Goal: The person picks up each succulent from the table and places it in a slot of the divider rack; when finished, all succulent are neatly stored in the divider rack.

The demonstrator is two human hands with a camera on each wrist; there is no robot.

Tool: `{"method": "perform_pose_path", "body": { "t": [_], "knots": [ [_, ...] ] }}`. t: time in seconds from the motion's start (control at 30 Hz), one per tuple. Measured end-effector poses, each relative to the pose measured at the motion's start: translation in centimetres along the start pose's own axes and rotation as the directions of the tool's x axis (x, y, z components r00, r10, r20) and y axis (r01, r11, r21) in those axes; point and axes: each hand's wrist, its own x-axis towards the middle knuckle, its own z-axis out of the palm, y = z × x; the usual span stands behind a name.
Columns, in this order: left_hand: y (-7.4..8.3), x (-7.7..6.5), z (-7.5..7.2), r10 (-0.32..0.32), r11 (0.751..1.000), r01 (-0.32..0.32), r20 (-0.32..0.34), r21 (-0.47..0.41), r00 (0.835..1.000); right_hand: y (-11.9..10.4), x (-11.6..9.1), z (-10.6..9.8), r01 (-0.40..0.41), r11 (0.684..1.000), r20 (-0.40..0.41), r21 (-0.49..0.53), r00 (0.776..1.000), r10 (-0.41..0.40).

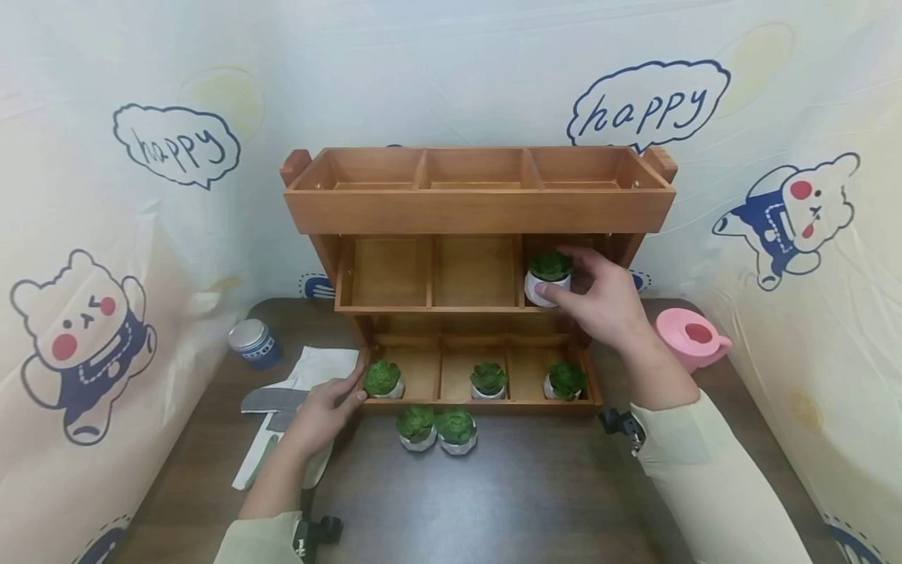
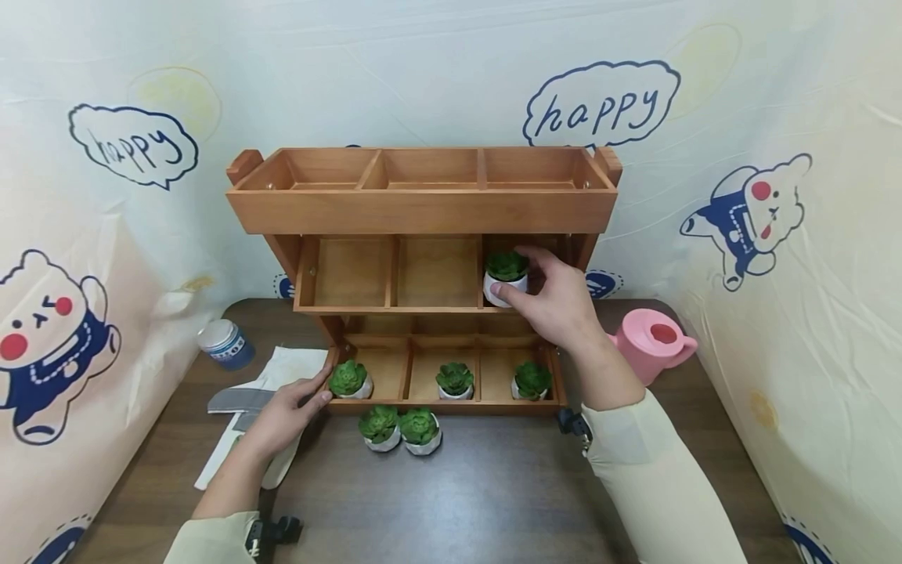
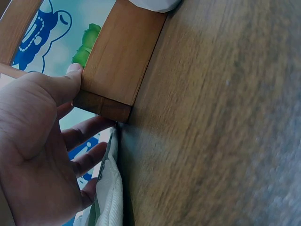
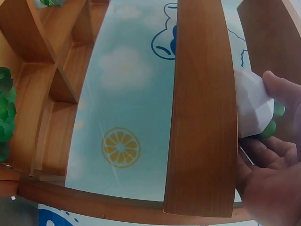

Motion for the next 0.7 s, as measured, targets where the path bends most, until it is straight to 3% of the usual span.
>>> {"method": "perform_pose_path", "body": {
  "t": [0.7],
  "knots": [
    [0.05, 0.02, 0.04, 0.000, 1.000, 0.000, -0.003, -0.007, 1.000, 0.47, 0.61, 0.56, 0.001, 0.998, 0.034, -0.065, 0.999, 0.001]
  ]
}}
